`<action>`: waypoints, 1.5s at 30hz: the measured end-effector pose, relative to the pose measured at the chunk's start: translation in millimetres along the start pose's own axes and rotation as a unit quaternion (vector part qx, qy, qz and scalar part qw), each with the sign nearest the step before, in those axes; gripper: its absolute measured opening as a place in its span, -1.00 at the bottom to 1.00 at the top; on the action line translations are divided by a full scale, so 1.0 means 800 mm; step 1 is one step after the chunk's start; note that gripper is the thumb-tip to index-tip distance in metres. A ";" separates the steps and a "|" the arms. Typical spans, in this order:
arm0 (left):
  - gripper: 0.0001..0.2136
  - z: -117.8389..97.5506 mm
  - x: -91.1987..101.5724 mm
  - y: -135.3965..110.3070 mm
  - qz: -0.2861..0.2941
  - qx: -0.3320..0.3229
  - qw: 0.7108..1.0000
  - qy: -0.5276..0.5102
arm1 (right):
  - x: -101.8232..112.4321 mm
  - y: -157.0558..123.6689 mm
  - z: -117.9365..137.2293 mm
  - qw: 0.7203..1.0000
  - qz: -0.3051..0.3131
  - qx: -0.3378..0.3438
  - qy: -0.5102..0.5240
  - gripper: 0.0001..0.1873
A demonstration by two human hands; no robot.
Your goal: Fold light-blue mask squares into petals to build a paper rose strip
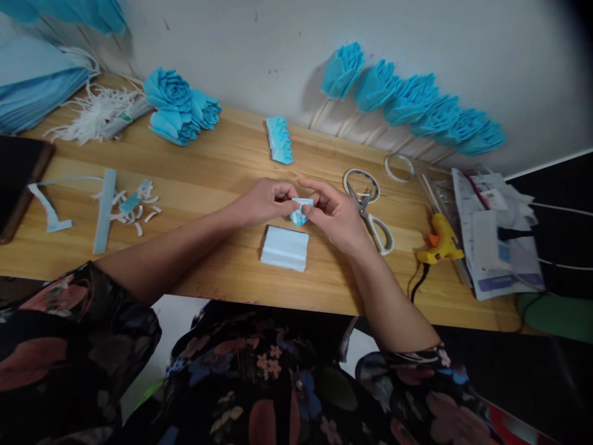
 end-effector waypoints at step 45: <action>-0.85 0.009 0.010 0.003 -0.042 0.007 0.999 -0.027 | 0.000 0.001 -0.005 0.999 0.021 -0.006 0.049 -0.37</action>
Point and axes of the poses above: each hand's wrist, its own y-axis towards the middle knuckle, its own x-axis out of the back of the hand, z = x × y, the point moved 8 cm from there along y, towards the middle knuckle, and after that the axes turned 4 degrees about y, right-handed, at the moved point
